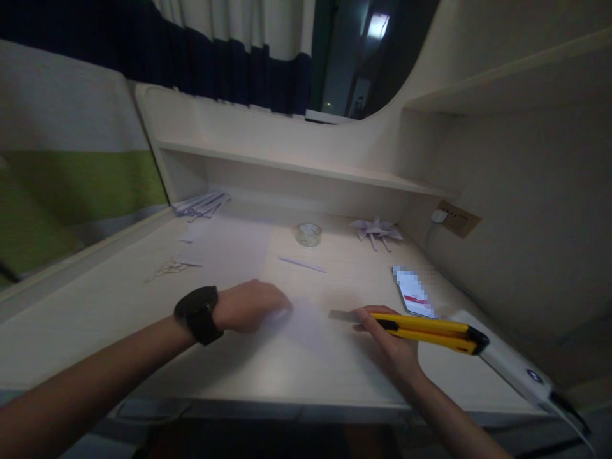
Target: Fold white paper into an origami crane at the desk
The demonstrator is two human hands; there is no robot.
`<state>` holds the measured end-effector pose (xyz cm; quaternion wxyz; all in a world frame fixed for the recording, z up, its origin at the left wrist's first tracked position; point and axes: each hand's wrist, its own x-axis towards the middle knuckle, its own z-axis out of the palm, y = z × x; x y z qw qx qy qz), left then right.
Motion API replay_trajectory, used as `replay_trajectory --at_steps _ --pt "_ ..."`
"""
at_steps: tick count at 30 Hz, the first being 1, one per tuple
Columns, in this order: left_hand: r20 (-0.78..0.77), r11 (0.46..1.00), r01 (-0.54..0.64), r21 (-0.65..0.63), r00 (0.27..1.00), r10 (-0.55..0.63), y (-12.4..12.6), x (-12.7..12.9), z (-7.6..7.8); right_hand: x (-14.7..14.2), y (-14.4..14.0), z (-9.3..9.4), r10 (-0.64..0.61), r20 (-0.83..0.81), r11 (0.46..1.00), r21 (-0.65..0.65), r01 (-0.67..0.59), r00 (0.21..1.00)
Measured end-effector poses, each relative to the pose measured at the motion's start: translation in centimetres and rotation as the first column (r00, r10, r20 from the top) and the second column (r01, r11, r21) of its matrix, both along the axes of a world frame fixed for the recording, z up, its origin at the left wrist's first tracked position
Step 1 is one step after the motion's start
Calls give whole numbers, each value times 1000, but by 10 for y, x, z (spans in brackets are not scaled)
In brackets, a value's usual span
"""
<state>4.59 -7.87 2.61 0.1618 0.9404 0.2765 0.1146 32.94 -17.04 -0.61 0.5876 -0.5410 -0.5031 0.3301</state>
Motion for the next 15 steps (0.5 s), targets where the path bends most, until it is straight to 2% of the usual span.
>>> replay_trajectory --at_steps 3,5,7,9,10,12,14,15 --pt "8 988 153 33 988 -154 2 11 -4 -3 -2 3 71 26 997 -33 -70 997" --pt "11 975 170 140 985 -174 4 19 -8 -4 -2 4 126 33 992 -37 -124 992" --pt "5 958 111 263 993 -117 4 25 -13 -5 -1 5 172 53 985 -41 -170 984" --pt "37 951 -31 308 999 21 1 25 -20 -4 1 4 207 106 978 -42 -204 972" --pt "75 950 -131 285 991 114 -3 24 -23 -3 2 4 227 143 974 -39 -224 963" --pt "154 934 -322 158 942 298 -13 19 -27 -1 3 3 271 214 962 -29 -272 938" --pt "193 911 -404 -82 891 412 -26 12 -26 2 4 3 314 255 948 -23 -319 914" --pt "216 876 -422 -234 856 470 -33 9 -23 2 3 2 332 265 941 -26 -337 906"
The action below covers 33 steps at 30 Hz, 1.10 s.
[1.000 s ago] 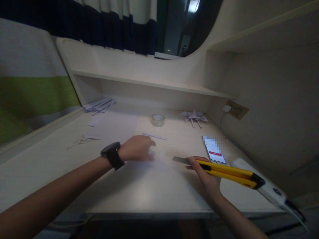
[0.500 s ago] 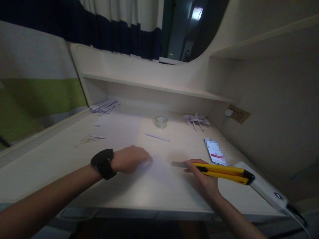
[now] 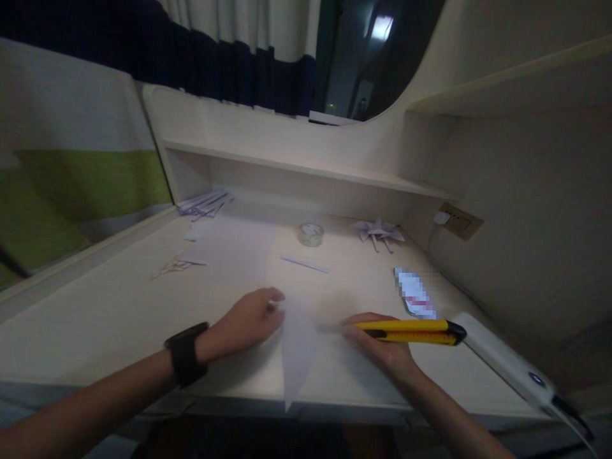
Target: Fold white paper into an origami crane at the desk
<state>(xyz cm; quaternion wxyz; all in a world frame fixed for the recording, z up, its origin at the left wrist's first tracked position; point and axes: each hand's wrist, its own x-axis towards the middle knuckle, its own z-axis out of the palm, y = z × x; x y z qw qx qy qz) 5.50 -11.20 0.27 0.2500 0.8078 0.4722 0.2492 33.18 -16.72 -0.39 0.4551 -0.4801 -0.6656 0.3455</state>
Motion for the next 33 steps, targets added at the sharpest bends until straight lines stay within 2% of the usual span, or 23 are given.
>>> replay_trajectory --at_steps 2,4,7,9,12,15,18,21,25,28,33 --pt "201 962 -25 -273 976 82 -13 -4 9 0 -1 -1 15 5 1000 1 -15 1000" --pt "343 892 33 -451 929 139 -22 -5 20 -1 -3 0 12 13 1000 5 -12 1000" --pt "431 816 127 -563 888 160 -27 -1 30 -4 -7 4 -1 52 1000 8 0 999" --pt "478 795 158 -585 859 182 -24 4 29 -6 -10 7 -11 82 1000 17 10 997" --pt "534 800 196 -568 827 176 -15 11 19 -8 -13 8 -25 110 999 40 21 994" --pt "498 839 201 -505 862 94 -1 15 4 -8 -15 6 -31 122 999 43 26 992" --pt "353 887 162 -432 935 1 14 18 -8 -8 -16 5 -30 129 999 41 25 991" --pt "128 936 135 -325 987 -98 23 22 -14 -9 -16 5 -42 136 998 46 36 990" --pt "-31 982 139 -127 989 -144 23 28 -13 -9 -15 4 -38 123 999 39 34 992" --pt "-129 984 174 -23 976 -176 26 32 -7 -6 -14 4 -47 94 998 33 44 994" --pt "-136 947 312 -75 938 -320 43 38 4 -2 -10 9 -41 74 998 41 38 996"
